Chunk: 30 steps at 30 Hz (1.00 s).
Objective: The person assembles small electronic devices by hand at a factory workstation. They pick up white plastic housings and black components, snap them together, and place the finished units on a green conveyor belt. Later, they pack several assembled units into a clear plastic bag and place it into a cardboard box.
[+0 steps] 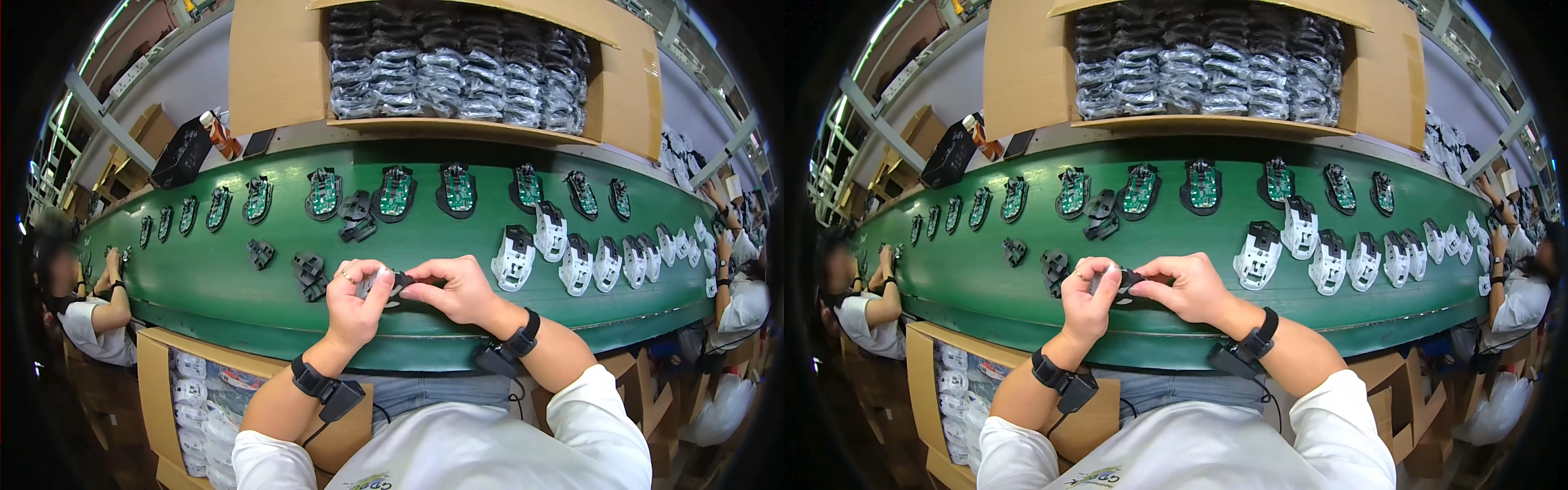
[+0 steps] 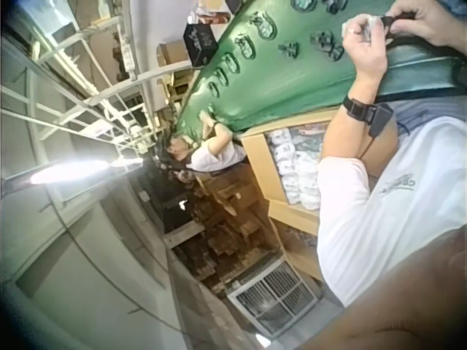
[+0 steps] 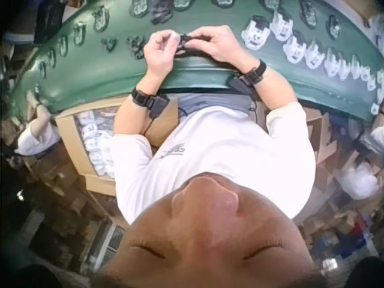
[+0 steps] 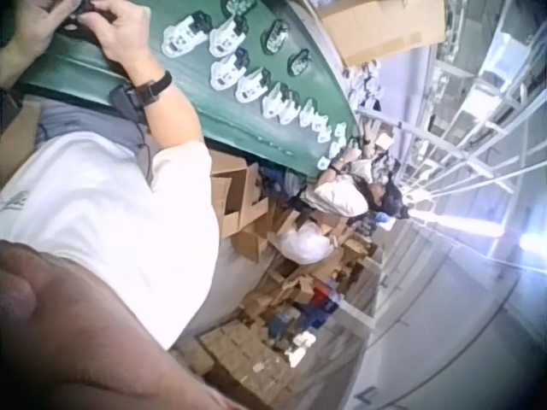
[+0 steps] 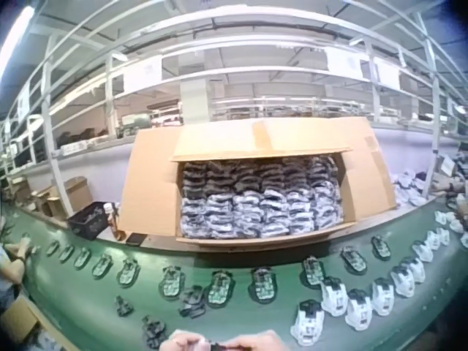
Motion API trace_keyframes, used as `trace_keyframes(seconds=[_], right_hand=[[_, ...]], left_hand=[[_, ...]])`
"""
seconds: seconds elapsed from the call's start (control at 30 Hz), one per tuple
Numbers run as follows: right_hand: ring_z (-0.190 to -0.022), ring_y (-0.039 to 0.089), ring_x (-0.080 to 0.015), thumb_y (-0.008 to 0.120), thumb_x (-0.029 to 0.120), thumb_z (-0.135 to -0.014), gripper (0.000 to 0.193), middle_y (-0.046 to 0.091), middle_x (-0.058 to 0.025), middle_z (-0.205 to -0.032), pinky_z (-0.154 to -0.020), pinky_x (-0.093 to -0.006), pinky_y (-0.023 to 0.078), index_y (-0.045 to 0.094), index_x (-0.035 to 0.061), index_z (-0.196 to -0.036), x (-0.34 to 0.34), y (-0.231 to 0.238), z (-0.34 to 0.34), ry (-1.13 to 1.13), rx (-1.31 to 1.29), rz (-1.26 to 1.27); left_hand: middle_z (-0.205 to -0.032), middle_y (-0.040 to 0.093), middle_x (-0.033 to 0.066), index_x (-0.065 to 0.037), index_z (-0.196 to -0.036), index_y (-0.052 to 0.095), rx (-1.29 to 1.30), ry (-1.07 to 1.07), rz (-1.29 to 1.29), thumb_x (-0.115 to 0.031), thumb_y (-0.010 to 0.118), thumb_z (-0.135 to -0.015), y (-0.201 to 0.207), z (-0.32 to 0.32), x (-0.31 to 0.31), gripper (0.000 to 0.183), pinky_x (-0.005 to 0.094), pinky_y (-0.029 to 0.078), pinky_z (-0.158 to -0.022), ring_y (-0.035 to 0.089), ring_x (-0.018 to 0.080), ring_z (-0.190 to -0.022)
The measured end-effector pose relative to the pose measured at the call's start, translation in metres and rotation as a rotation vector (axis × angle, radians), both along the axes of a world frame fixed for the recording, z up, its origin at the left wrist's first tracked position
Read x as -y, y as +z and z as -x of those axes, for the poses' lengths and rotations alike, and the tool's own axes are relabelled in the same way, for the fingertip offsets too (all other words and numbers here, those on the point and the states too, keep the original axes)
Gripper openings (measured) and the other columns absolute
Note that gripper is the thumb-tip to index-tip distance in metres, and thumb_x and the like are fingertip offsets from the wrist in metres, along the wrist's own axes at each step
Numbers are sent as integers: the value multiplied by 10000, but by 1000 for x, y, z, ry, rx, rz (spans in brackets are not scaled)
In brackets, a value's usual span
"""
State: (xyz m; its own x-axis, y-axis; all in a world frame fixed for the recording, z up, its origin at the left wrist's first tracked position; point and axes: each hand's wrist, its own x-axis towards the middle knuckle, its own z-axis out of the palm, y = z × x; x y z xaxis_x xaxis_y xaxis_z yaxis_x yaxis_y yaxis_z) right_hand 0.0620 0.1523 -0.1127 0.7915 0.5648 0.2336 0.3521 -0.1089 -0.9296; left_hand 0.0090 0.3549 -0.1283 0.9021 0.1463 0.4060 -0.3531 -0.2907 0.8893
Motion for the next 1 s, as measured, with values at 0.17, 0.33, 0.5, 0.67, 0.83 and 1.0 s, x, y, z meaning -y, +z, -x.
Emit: trace_keyframes(seconds=[0.17, 0.33, 0.5, 0.67, 0.83, 1.0], right_hand=[[-801, 664, -59, 769, 168, -949, 227, 769, -56, -909, -711, -261, 549, 745, -18, -1076, -4, -16, -8, -111, -187, -239], [-929, 684, -337, 711, 84, -826, 334, 711, -164, -1029, -864, -423, 546, 690, 0, -1148, 33, 6, -39, -833, 831, 459], [-1094, 655, -378, 738, 87, -785, 359, 692, -173, -1141, -973, -453, 526, 679, 25, -1134, 6, 4, -18, -267, 789, 161], [-1274, 573, -385, 747, 110, -816, 585, 601, -188, -1373, -1075, -447, 477, 585, 58, -1375, -7, -13, -1, -147, 722, 271], [-1295, 560, -388, 745, 150, -843, 662, 570, -194, -1434, -1075, -446, 479, 520, 88, -1463, -16, -17, 3, 178, 662, 286], [-1110, 627, -335, 785, 222, -831, 565, 628, -143, -1339, -963, -436, 531, 602, 48, -1337, -20, -18, 13, 136, 645, 355]], left_hand=[[-1154, 692, 158, -15, -1133, 684, 43, -39, -121, -181, 709, -935, 1, -18, -9, 260, 392, 476, -967, 619, 291, -1068], [-1478, 503, 258, -37, -1353, 603, 91, 180, -785, -258, 749, -887, 8, -46, -41, 536, 485, 400, -1131, 492, 438, -1344], [-1441, 569, 233, -49, -1298, 653, 23, 142, -1106, -244, 733, -873, 14, -82, -48, 474, 464, 472, -1085, 557, 409, -1299], [-1387, 617, 177, -115, -1197, 730, -68, -94, -1046, -114, 718, -809, 21, -37, -45, 388, 449, 546, -1000, 623, 366, -1225], [-1405, 612, 154, -146, -1164, 766, 212, -448, -1066, -55, 722, -733, 23, 17, -61, 442, 435, 531, -1003, 632, 341, -1207], [-1408, 614, 138, -190, -1171, 768, 153, -415, -1010, -46, 722, -732, 22, 32, -74, 465, 425, 526, -969, 638, 316, -1190]])
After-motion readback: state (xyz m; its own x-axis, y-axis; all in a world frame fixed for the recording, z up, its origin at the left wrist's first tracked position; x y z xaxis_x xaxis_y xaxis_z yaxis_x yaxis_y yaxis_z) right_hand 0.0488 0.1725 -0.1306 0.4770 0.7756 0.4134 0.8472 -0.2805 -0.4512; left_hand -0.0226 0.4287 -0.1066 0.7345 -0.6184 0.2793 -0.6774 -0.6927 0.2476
